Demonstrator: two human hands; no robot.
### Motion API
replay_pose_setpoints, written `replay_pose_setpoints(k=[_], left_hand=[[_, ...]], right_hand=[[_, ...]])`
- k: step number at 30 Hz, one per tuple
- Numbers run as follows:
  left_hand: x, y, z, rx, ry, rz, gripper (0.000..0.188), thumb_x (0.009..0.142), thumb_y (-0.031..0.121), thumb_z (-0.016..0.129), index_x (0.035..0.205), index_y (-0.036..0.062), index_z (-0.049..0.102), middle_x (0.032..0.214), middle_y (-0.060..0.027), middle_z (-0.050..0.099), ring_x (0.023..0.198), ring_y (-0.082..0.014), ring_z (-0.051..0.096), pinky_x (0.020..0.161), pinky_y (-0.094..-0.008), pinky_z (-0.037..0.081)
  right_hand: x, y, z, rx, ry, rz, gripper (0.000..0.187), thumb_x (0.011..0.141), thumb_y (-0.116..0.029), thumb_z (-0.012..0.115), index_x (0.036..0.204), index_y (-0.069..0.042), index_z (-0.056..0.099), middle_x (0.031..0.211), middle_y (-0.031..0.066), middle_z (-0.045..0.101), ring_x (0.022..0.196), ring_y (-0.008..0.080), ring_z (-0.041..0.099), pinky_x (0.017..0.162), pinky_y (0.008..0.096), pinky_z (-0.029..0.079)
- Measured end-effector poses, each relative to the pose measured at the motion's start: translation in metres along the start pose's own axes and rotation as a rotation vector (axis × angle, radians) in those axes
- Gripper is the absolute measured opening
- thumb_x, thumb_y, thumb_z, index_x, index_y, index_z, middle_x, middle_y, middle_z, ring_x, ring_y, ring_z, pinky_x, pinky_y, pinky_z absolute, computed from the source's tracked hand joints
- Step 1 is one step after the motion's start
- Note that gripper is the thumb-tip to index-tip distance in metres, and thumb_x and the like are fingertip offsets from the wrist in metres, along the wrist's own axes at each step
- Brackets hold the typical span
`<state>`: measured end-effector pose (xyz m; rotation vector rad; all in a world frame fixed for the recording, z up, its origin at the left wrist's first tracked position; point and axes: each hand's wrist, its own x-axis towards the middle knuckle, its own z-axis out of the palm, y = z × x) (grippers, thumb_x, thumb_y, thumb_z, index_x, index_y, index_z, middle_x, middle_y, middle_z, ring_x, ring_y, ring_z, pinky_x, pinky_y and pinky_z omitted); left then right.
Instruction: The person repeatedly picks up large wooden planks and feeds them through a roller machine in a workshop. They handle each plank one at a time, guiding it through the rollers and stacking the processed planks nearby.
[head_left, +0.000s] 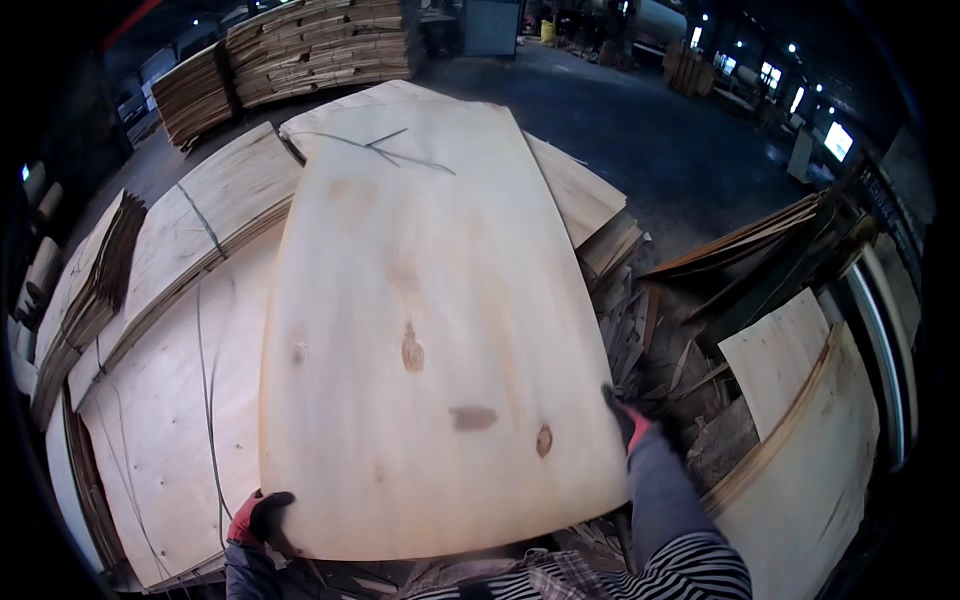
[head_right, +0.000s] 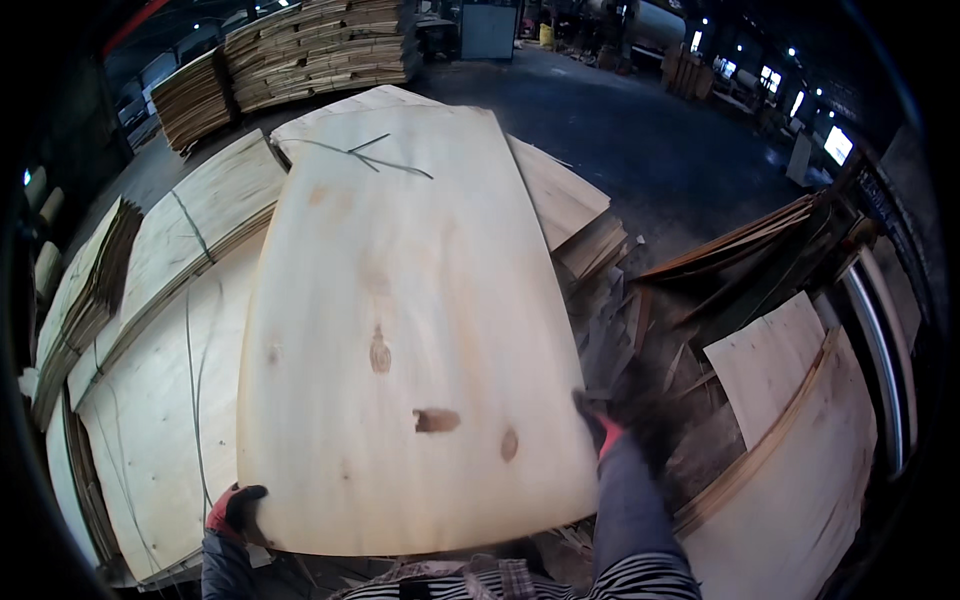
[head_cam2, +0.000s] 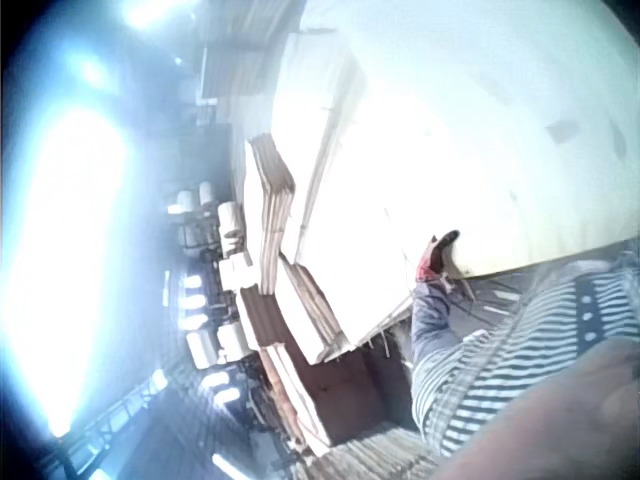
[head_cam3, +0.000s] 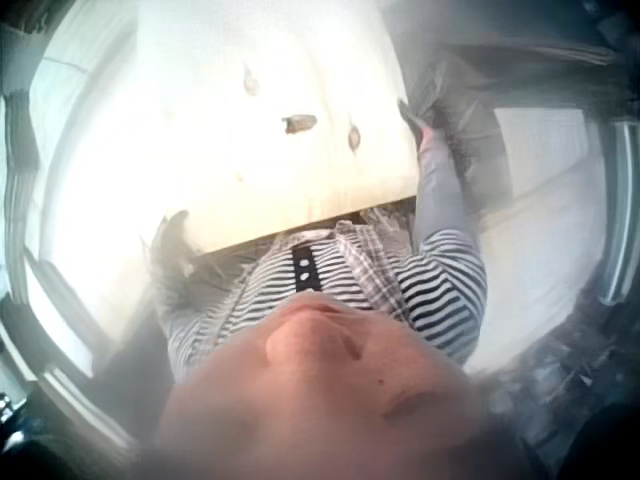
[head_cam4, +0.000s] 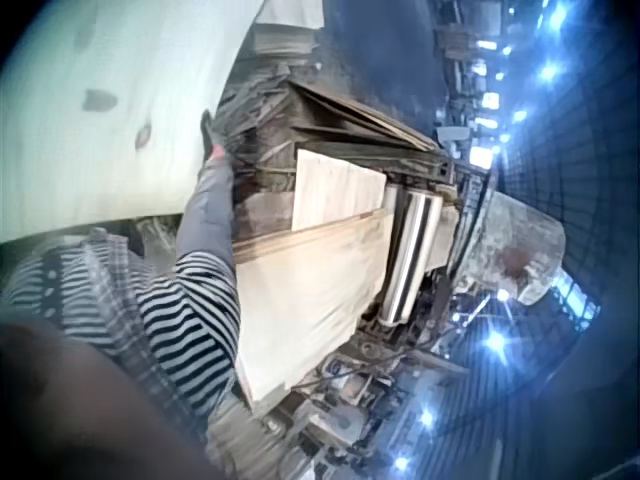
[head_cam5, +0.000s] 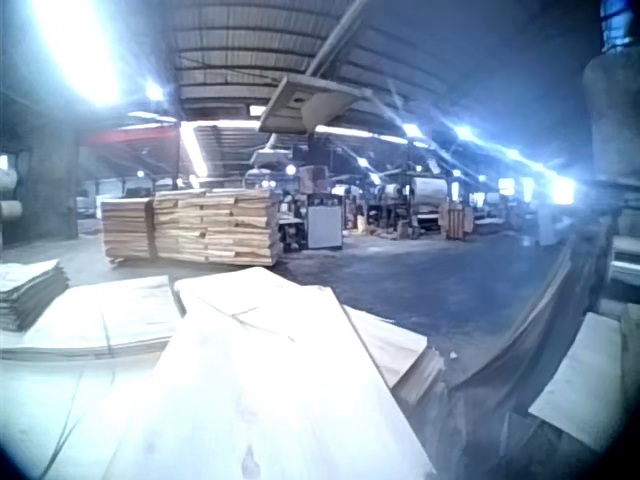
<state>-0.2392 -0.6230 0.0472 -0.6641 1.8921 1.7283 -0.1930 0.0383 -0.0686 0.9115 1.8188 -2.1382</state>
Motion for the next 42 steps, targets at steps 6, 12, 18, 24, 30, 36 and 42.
replay_pose_setpoints(k=[6,12,18,24,30,36,42], left_hand=[[0.005,-0.027,-0.055,0.076,-0.096,0.108,0.031,0.073,0.015,0.065,0.097,-0.0032,0.057,0.085,-0.0092,0.061,0.072,-0.0180,0.059,0.063,-0.0292,0.050],[-0.004,-0.143,-0.087,0.239,-0.055,0.339,0.040,0.073,0.017,0.067,0.106,-0.0023,0.053,0.091,-0.0093,0.060,0.077,-0.0172,0.058,0.068,-0.0278,0.048],[-0.102,-0.107,0.010,0.260,-0.127,0.378,0.040,0.075,0.018,0.065,0.106,-0.0029,0.052,0.092,-0.0098,0.060,0.077,-0.0181,0.058,0.068,-0.0283,0.048],[-0.166,-0.109,0.083,0.219,-0.387,0.494,0.040,0.075,0.019,0.064,0.106,-0.0032,0.052,0.092,-0.0101,0.060,0.077,-0.0184,0.058,0.068,-0.0286,0.048],[-0.181,-0.113,0.161,0.225,-0.707,0.539,0.040,0.076,0.019,0.064,0.106,-0.0045,0.052,0.094,-0.0114,0.060,0.080,-0.0192,0.058,0.071,-0.0294,0.047],[-0.229,-0.085,0.324,0.502,-0.953,0.492,0.030,0.078,0.015,0.061,0.099,-0.0058,0.057,0.087,-0.0111,0.062,0.078,-0.0174,0.060,0.071,-0.0286,0.049],[-0.254,-0.130,0.493,1.064,-1.587,1.541,0.026,0.084,0.020,0.054,0.104,0.0044,0.057,0.099,-0.0106,0.060,0.086,-0.0176,0.059,0.073,-0.0274,0.046]], right_hand=[[-0.126,0.015,0.078,0.095,0.062,-0.017,0.032,0.073,-0.005,0.063,0.102,0.005,0.055,0.097,0.0097,0.060,0.083,0.0156,0.059,0.076,0.0250,0.046],[-0.283,-0.042,0.143,-0.061,0.214,-0.185,0.042,0.070,-0.019,0.070,0.100,0.006,0.055,0.088,0.0102,0.061,0.074,0.0150,0.057,0.069,0.0272,0.046],[-0.406,-0.045,0.160,-0.593,0.413,-0.178,0.051,0.073,-0.036,0.065,0.099,0.005,0.053,0.068,0.0125,0.060,0.062,0.0151,0.057,0.060,0.0307,0.045],[-0.520,0.016,0.115,-0.436,0.543,-0.160,0.049,0.073,-0.039,0.064,0.097,0.002,0.053,0.058,0.0096,0.056,0.049,0.0185,0.053,0.052,0.0330,0.043],[-0.632,0.131,0.046,-0.401,1.055,-0.454,0.047,0.073,-0.033,0.065,0.104,0.000,0.053,0.075,0.0140,0.061,0.066,0.0225,0.059,0.063,0.0316,0.045],[-0.730,0.214,-0.057,-0.154,1.430,-0.178,0.052,0.069,-0.033,0.069,0.101,0.006,0.054,0.090,0.0153,0.062,0.082,0.0158,0.059,0.069,0.0328,0.047],[-0.807,0.334,-0.170,-0.611,1.561,0.347,0.071,0.070,-0.037,0.064,0.123,0.001,0.037,0.112,0.0237,0.048,0.108,0.0344,0.045,0.088,0.0406,0.037]])
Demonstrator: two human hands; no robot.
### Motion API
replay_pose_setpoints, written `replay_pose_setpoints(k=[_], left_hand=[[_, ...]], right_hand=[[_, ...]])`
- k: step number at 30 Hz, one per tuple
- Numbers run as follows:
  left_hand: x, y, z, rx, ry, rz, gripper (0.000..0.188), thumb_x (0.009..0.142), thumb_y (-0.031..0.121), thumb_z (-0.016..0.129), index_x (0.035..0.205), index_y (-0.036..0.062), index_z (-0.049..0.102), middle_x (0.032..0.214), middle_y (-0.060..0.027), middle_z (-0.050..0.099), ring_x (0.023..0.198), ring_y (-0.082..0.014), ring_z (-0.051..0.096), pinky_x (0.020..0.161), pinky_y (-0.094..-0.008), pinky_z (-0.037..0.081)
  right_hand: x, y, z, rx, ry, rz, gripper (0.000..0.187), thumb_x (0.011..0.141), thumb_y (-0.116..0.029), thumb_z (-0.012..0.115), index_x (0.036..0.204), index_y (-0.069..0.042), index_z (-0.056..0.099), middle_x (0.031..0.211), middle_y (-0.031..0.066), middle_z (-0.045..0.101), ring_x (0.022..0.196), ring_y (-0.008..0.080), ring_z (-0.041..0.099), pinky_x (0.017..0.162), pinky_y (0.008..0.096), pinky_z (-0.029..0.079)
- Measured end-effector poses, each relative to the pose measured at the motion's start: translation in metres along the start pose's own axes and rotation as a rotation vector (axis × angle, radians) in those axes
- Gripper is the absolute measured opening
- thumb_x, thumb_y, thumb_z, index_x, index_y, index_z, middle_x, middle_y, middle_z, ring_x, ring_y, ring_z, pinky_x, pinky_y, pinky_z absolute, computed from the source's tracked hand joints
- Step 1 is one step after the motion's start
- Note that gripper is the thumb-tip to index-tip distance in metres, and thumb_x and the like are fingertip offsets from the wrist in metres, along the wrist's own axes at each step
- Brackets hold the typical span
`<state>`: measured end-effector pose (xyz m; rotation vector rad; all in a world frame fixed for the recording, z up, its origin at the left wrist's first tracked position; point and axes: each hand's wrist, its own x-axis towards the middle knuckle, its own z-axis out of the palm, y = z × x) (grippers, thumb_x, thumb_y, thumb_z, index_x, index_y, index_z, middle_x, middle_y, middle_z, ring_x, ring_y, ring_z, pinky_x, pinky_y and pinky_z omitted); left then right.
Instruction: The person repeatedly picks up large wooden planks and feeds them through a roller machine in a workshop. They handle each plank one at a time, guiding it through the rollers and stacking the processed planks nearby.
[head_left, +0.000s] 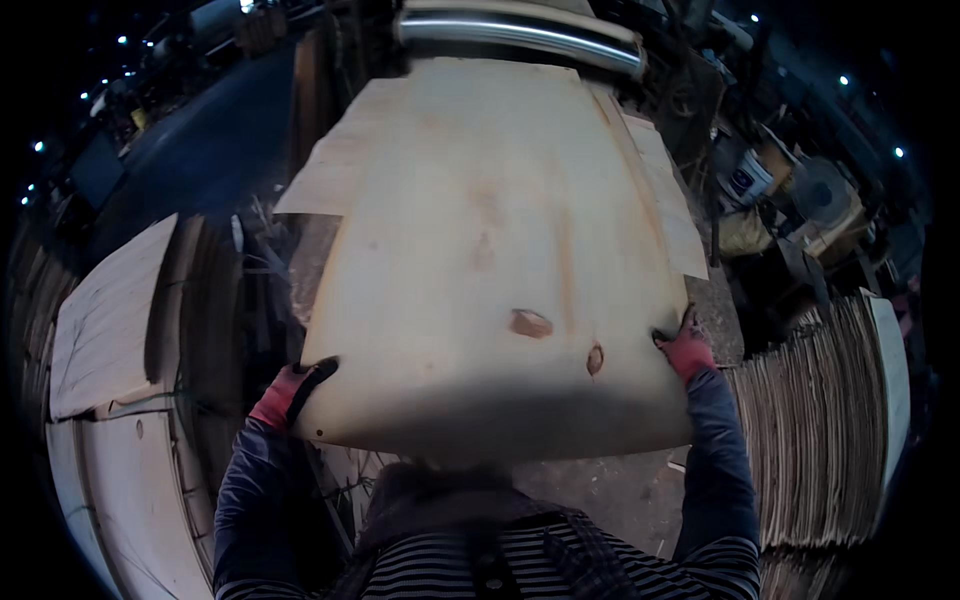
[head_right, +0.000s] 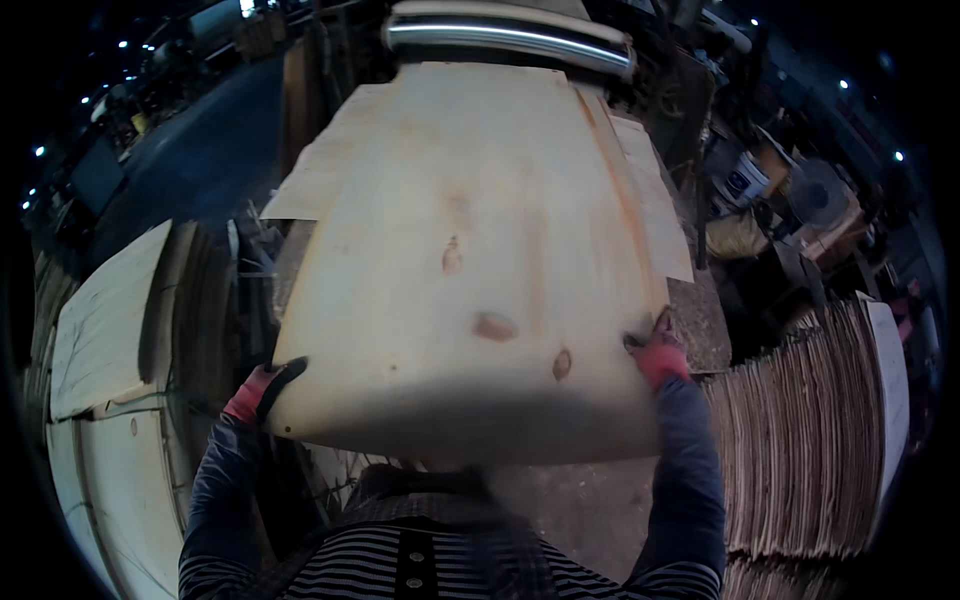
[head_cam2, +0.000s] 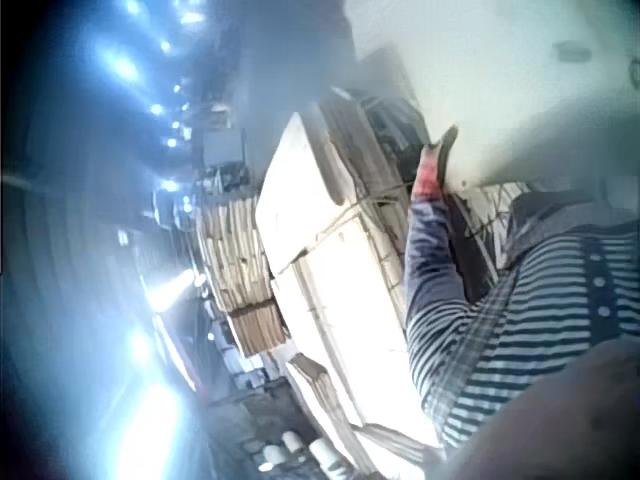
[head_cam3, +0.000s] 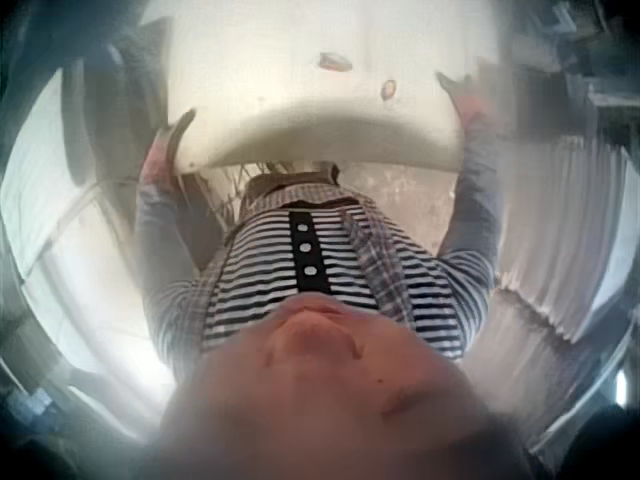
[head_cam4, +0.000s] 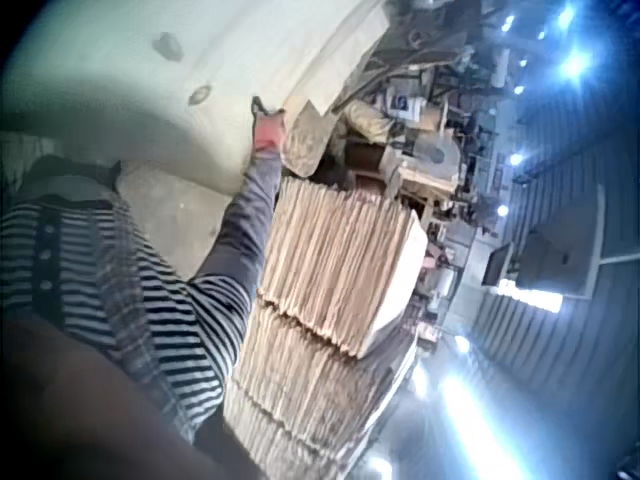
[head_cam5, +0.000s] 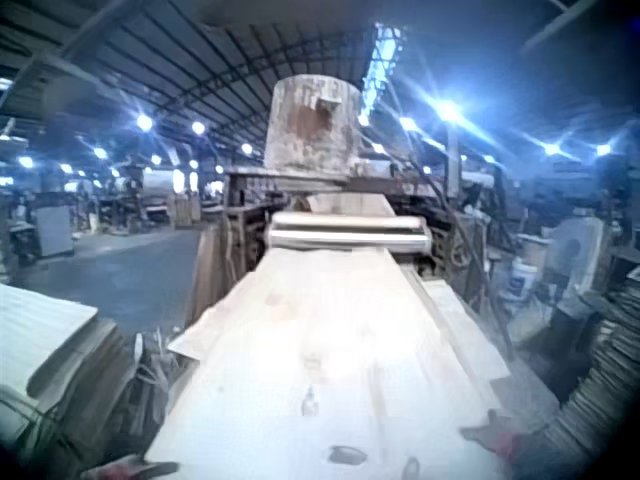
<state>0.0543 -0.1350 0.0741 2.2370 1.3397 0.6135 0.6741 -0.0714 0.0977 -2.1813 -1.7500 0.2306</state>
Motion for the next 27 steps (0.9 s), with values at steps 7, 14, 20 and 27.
replay_pose_setpoints(k=[7,14,20,27], left_hand=[[0.026,0.000,0.024,-0.846,0.079,-0.776,0.035,0.083,0.029,0.057,0.101,-0.0014,0.057,0.088,-0.0062,0.061,0.078,-0.0122,0.056,0.068,-0.0262,0.045],[0.005,-0.063,0.025,-0.712,0.225,-0.832,0.035,0.085,0.029,0.053,0.093,-0.0045,0.058,0.080,-0.0077,0.061,0.069,-0.0120,0.054,0.063,-0.0283,0.044],[0.045,-0.065,0.016,0.022,0.039,-0.912,0.035,0.080,0.029,0.054,0.100,0.0007,0.055,0.081,-0.0182,0.060,0.077,-0.0328,0.058,0.070,-0.0383,0.045],[0.123,-0.066,0.035,0.624,0.173,-0.466,0.067,0.068,0.029,0.064,0.124,0.0064,0.037,0.125,-0.0223,0.036,0.111,-0.0361,0.038,0.092,-0.0423,0.032]], right_hand=[[-0.016,-0.149,0.062,-0.064,-0.024,-0.465,0.071,0.073,-0.040,0.059,0.131,-0.012,0.029,0.130,0.0226,0.029,0.123,0.0378,0.023,0.102,0.0463,0.019],[-0.141,-0.102,0.093,-0.060,-0.262,-0.185,0.057,0.077,-0.033,0.055,0.125,-0.007,0.038,0.128,0.0208,0.034,0.120,0.0365,0.030,0.100,0.0502,0.021],[-0.257,-0.049,0.067,-0.177,-0.113,0.170,0.057,0.077,-0.033,0.054,0.122,0.000,0.040,0.121,0.0239,0.040,0.113,0.0384,0.037,0.098,0.0509,0.024],[-0.085,-0.090,0.147,-0.151,0.231,-0.369,0.054,0.066,-0.028,0.062,0.114,-0.008,0.046,0.121,0.0198,0.041,0.114,0.0397,0.036,0.094,0.0577,0.024]])
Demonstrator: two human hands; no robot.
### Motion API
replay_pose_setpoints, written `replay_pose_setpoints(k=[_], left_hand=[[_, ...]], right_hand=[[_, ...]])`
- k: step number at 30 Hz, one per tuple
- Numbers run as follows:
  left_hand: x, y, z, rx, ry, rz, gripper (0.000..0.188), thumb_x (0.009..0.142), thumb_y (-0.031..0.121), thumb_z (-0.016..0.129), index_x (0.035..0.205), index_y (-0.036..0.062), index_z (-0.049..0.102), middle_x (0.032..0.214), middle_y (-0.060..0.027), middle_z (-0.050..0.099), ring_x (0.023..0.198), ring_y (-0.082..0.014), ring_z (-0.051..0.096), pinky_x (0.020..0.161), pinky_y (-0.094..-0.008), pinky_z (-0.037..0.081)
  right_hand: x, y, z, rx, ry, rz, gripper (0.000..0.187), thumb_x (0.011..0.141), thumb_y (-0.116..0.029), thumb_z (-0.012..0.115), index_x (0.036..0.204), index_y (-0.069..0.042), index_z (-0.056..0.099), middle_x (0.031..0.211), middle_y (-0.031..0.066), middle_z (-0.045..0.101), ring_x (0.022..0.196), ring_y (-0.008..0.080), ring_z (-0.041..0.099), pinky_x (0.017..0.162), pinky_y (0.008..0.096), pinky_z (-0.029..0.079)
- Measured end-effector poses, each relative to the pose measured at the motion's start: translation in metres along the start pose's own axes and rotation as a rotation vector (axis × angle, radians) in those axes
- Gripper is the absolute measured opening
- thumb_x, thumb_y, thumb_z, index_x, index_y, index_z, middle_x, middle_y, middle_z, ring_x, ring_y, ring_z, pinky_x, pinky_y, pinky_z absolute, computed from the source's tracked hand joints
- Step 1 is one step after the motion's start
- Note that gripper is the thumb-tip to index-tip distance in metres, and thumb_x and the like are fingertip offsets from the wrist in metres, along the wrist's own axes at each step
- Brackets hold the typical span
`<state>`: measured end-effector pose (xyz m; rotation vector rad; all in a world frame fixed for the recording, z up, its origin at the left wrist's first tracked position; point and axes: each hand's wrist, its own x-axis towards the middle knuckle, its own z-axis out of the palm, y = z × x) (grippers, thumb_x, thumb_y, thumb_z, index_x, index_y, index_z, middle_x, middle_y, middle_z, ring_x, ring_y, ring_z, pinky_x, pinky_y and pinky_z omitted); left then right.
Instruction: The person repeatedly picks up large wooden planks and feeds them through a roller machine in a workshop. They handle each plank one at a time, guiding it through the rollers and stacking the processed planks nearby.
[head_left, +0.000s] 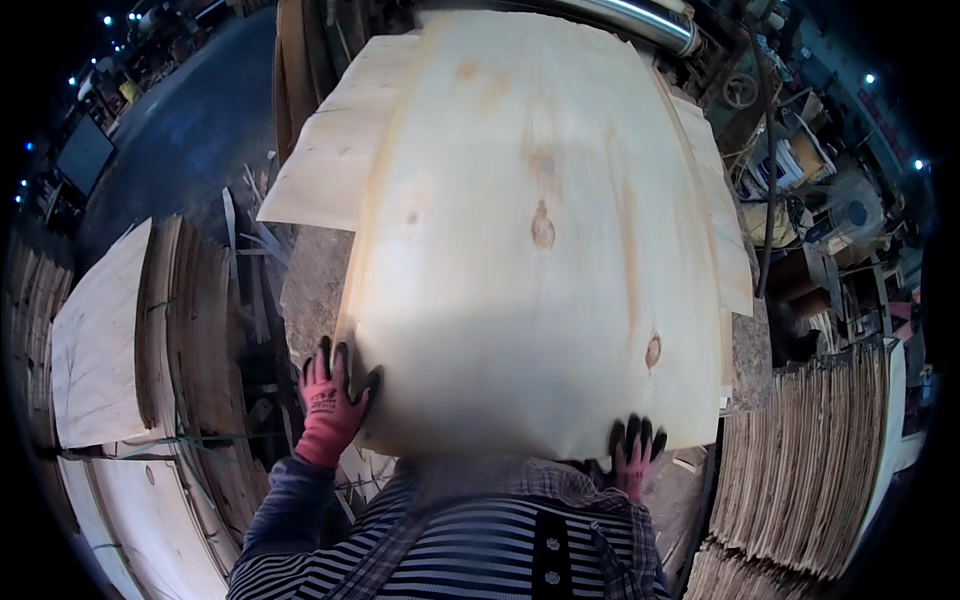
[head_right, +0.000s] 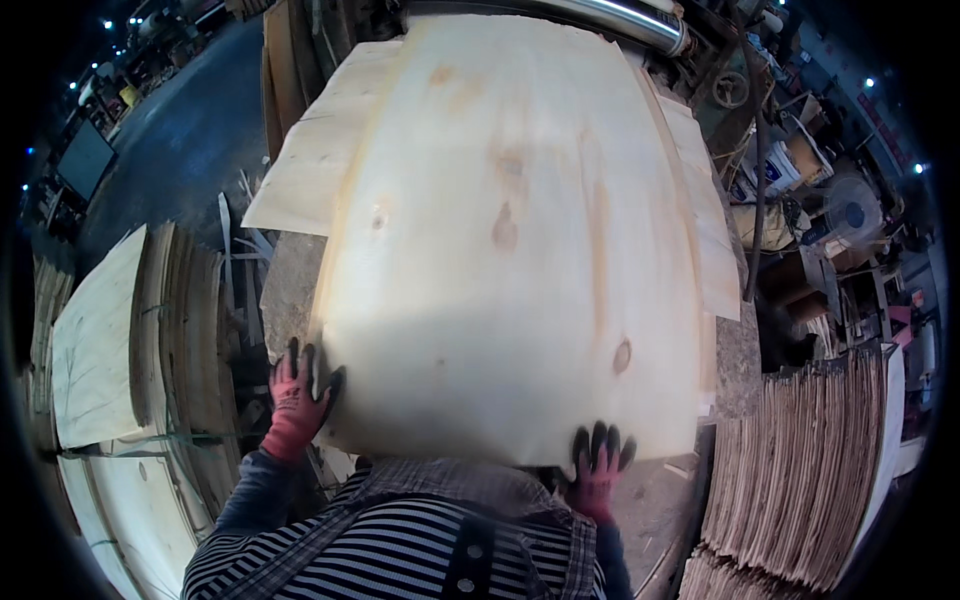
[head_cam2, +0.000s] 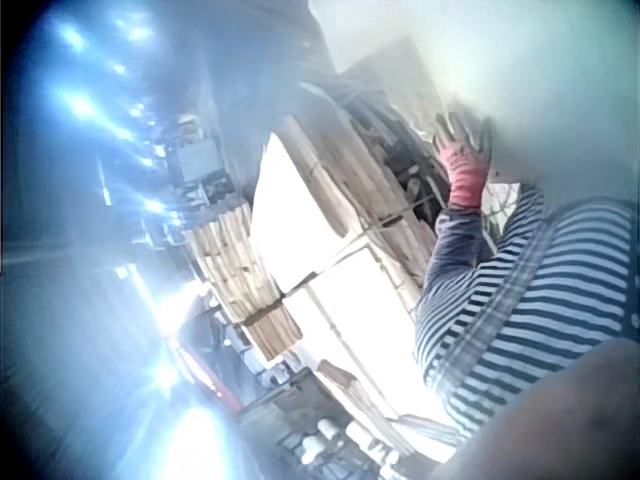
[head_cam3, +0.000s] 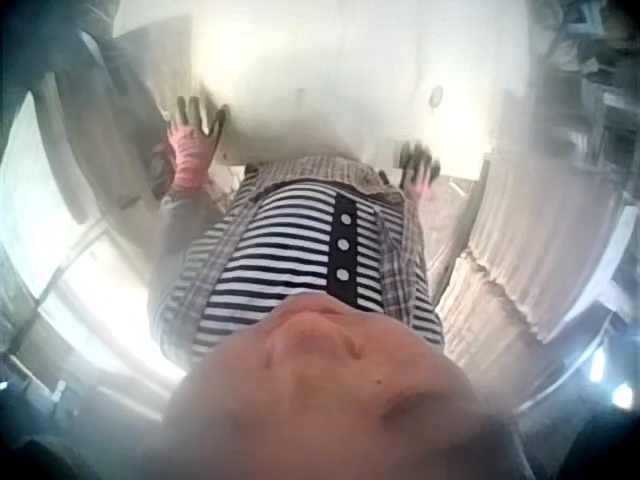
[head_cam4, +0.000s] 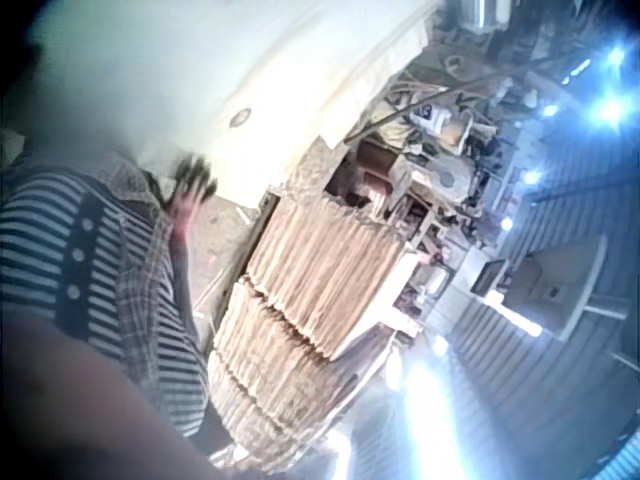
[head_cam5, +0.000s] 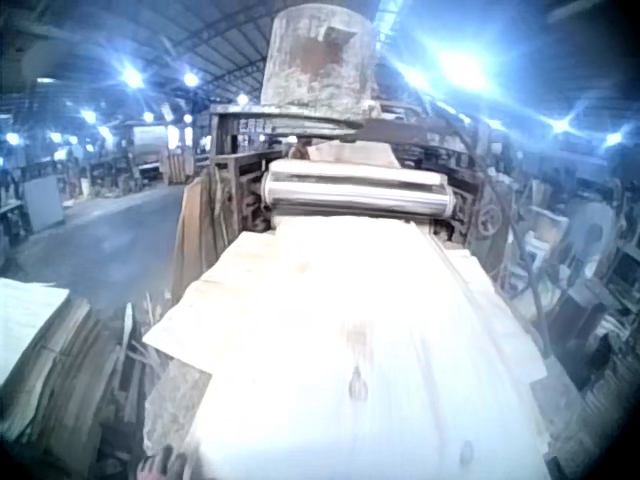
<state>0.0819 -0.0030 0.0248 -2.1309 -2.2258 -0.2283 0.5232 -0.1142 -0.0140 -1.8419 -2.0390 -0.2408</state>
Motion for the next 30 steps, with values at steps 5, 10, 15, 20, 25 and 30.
replay_pose_setpoints(k=[5,10,15,20,25,30], left_hand=[[0.029,-0.016,0.051,-0.501,-0.011,0.033,0.057,0.069,0.021,0.064,0.121,0.0088,0.043,0.123,-0.0213,0.038,0.112,-0.0360,0.039,0.094,-0.0403,0.033],[0.046,-0.016,0.038,-1.050,-0.141,0.009,0.042,0.081,0.008,0.056,0.120,0.0029,0.043,0.119,-0.0128,0.047,0.112,-0.0200,0.044,0.093,-0.0295,0.036],[0.065,-0.040,0.015,-1.541,-0.407,-0.097,0.045,0.085,0.013,0.051,0.124,-0.0016,0.035,0.114,-0.0089,0.049,0.103,-0.0147,0.048,0.088,-0.0255,0.037],[0.075,-0.049,0.004,-1.563,-0.445,-0.058,0.047,0.085,0.020,0.052,0.123,-0.0031,0.036,0.102,-0.0057,0.053,0.092,-0.0129,0.051,0.081,-0.0242,0.040],[0.087,-0.049,0.001,-1.566,-0.505,-0.179,0.048,0.083,0.025,0.056,0.121,-0.0012,0.042,0.097,-0.0033,0.053,0.084,-0.0101,0.050,0.074,-0.0232,0.041],[0.091,-0.014,-0.059,-1.784,-0.580,-0.114,0.053,0.082,0.028,0.057,0.123,-0.0009,0.039,0.094,-0.0041,0.055,0.081,-0.0085,0.050,0.070,-0.0222,0.041]], right_hand=[[0.045,0.028,0.031,-0.055,-0.157,-0.102,0.077,0.050,-0.037,0.071,0.117,-0.008,0.044,0.121,0.0235,0.037,0.111,0.0452,0.033,0.093,0.0586,0.024],[0.055,0.009,0.009,0.010,-0.206,-0.033,0.078,0.054,-0.043,0.072,0.119,-0.012,0.042,0.121,0.0239,0.035,0.112,0.0472,0.030,0.093,0.0588,0.023],[0.104,-0.051,-0.025,0.401,-0.279,0.051,0.087,0.061,-0.030,0.072,0.130,-0.002,0.028,0.133,0.0222,0.027,0.122,0.0379,0.026,0.100,0.0516,0.018],[0.141,-0.150,0.005,0.051,-0.380,-0.193,0.078,0.060,-0.041,0.070,0.121,-0.001,0.042,0.124,0.0229,0.038,0.118,0.0387,0.031,0.101,0.0515,0.019],[0.145,-0.117,0.020,-0.026,-0.117,-0.145,0.051,0.076,-0.022,0.056,0.120,-0.001,0.042,0.122,0.0202,0.041,0.116,0.0384,0.033,0.098,0.0479,0.024],[0.151,-0.147,-0.002,0.096,-0.434,-0.289,0.086,0.059,-0.033,0.071,0.126,0.002,0.031,0.130,0.0225,0.029,0.118,0.0408,0.028,0.100,0.0493,0.020]])
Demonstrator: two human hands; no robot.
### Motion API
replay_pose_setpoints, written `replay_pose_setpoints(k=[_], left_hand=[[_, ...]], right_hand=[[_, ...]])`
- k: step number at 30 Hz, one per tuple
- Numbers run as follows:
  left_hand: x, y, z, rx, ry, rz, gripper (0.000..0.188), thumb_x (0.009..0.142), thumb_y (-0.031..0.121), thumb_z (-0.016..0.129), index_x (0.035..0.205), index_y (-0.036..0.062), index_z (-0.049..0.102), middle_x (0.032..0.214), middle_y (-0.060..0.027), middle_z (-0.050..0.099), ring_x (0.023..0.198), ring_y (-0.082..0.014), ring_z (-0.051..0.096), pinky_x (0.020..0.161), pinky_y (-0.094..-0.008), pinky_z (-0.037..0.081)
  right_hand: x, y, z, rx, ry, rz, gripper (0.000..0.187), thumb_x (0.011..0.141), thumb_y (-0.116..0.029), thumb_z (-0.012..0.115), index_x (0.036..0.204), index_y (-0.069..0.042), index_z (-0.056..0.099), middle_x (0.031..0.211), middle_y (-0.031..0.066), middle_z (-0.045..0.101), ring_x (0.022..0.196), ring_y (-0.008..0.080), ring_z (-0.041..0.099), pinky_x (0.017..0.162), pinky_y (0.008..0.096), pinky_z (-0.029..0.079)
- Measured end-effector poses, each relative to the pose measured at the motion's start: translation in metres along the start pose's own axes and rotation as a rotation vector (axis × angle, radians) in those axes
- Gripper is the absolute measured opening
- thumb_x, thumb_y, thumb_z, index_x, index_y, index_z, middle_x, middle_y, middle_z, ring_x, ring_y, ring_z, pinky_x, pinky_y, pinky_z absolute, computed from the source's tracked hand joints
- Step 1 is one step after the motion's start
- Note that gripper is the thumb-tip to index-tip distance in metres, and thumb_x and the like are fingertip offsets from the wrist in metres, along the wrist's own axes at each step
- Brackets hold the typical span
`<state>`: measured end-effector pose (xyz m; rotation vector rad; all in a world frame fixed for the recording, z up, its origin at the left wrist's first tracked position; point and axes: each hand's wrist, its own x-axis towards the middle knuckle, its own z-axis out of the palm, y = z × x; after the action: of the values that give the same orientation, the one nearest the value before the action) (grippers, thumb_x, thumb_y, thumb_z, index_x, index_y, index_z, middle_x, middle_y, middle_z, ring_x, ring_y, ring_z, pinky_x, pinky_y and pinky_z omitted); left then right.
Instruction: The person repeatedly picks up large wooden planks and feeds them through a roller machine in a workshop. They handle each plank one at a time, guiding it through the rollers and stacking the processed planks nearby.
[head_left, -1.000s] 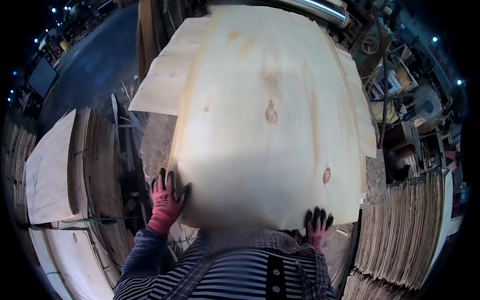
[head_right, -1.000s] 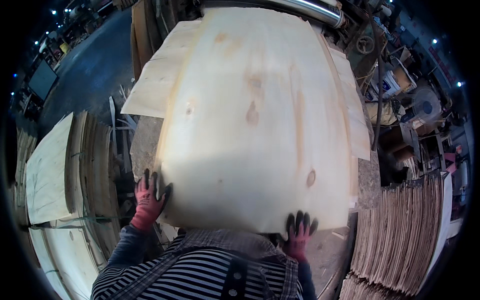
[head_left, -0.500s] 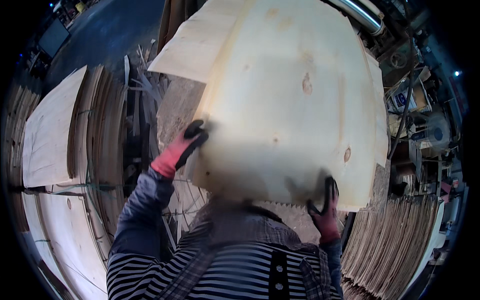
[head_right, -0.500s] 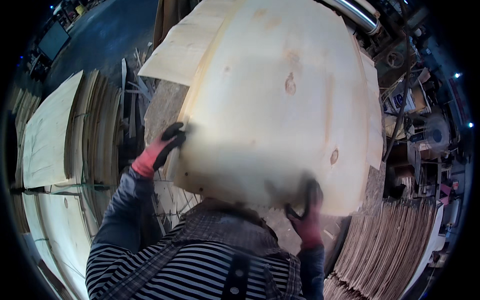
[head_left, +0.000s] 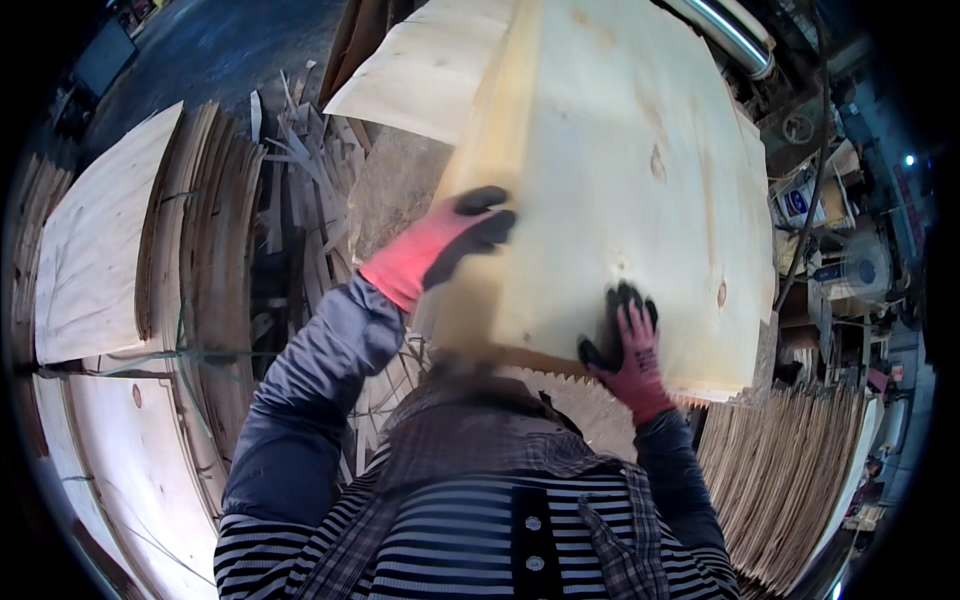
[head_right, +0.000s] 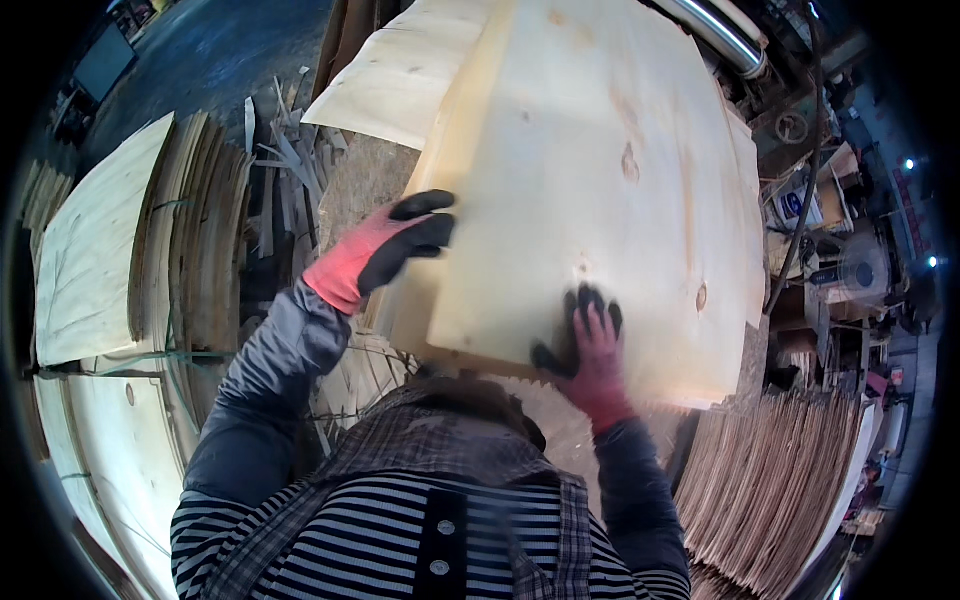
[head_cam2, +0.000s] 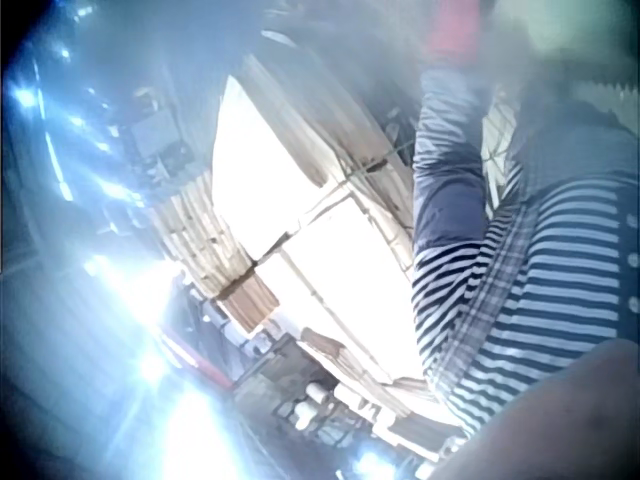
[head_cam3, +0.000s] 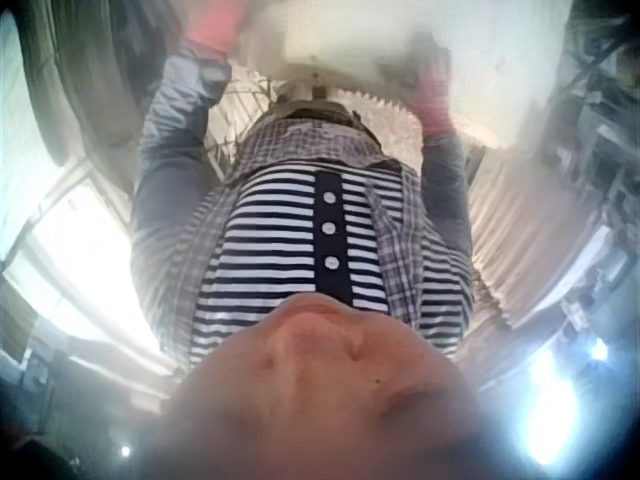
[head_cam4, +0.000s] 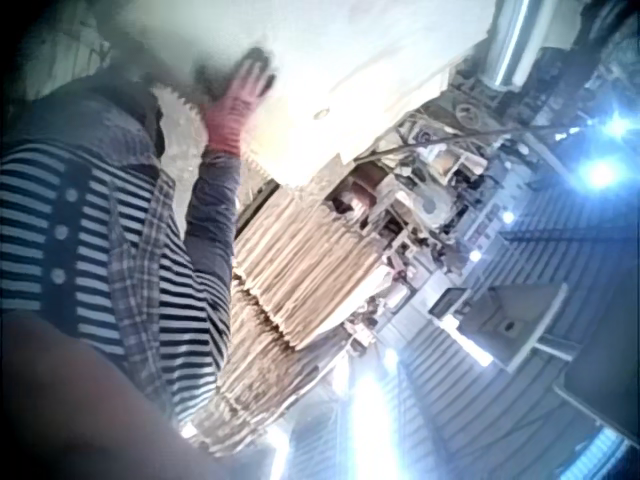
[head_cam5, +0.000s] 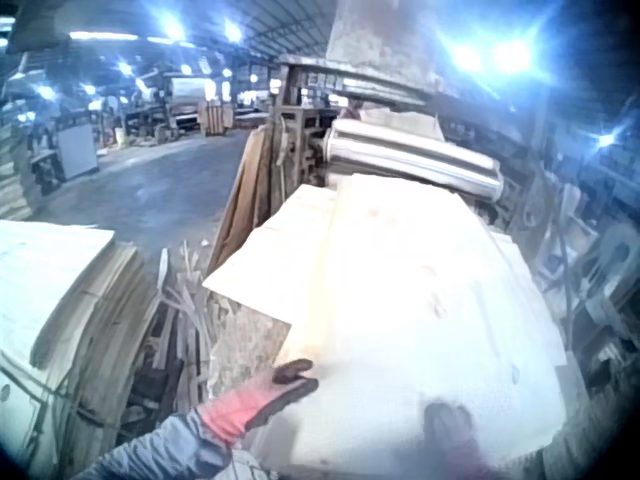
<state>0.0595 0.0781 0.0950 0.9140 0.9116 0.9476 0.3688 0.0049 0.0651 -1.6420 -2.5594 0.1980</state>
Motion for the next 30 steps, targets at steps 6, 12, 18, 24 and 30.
replay_pose_setpoints(k=[6,12,18,24,30], left_hand=[[0.021,0.019,0.082,0.044,0.015,0.192,0.048,0.077,0.018,0.063,0.116,-0.0035,0.045,0.087,-0.0042,0.056,0.070,-0.0089,0.052,0.059,-0.0212,0.043],[0.025,0.052,0.063,-0.642,-0.131,0.103,0.041,0.083,0.015,0.051,0.120,0.0001,0.040,0.113,-0.0110,0.049,0.100,-0.0176,0.050,0.083,-0.0304,0.043],[-0.006,-0.079,0.000,0.323,0.504,0.304,0.056,0.077,0.008,0.059,0.126,-0.0009,0.033,0.121,-0.0168,0.043,0.109,-0.0264,0.045,0.090,-0.0354,0.038],[-0.031,-0.099,0.021,1.298,0.482,0.244,0.078,0.067,0.023,0.065,0.128,-0.0037,0.026,0.123,-0.0250,0.037,0.114,-0.0408,0.035,0.095,-0.0447,0.029],[-0.026,-0.112,0.008,1.123,0.551,0.251,0.062,0.066,0.021,0.067,0.119,0.0017,0.040,0.114,-0.0199,0.045,0.108,-0.0358,0.041,0.091,-0.0429,0.034]], right_hand=[[-0.035,0.011,0.013,0.133,0.021,-0.024,0.087,0.064,-0.033,0.068,0.130,0.001,0.021,0.134,0.0243,0.023,0.122,0.0427,0.022,0.099,0.0519,0.021],[-0.060,0.068,-0.064,-0.067,0.586,0.115,0.049,0.067,-0.013,0.058,0.112,-0.001,0.045,0.111,0.0231,0.050,0.102,0.0434,0.048,0.086,0.0490,0.040],[0.101,0.074,-0.110,-0.080,0.409,0.065,0.059,0.053,-0.012,0.063,0.112,-0.008,0.053,0.113,0.0144,0.051,0.106,0.0322,0.047,0.088,0.0405,0.039],[0.248,0.168,-0.053,-0.123,0.563,0.236,0.052,0.073,-0.020,0.055,0.123,-0.016,0.042,0.125,0.0070,0.042,0.116,0.0269,0.038,0.097,0.0405,0.029],[0.271,0.136,-0.041,-0.180,0.511,0.173,0.054,0.080,-0.027,0.051,0.128,-0.008,0.035,0.129,0.0137,0.037,0.121,0.0300,0.032,0.102,0.0431,0.020]])
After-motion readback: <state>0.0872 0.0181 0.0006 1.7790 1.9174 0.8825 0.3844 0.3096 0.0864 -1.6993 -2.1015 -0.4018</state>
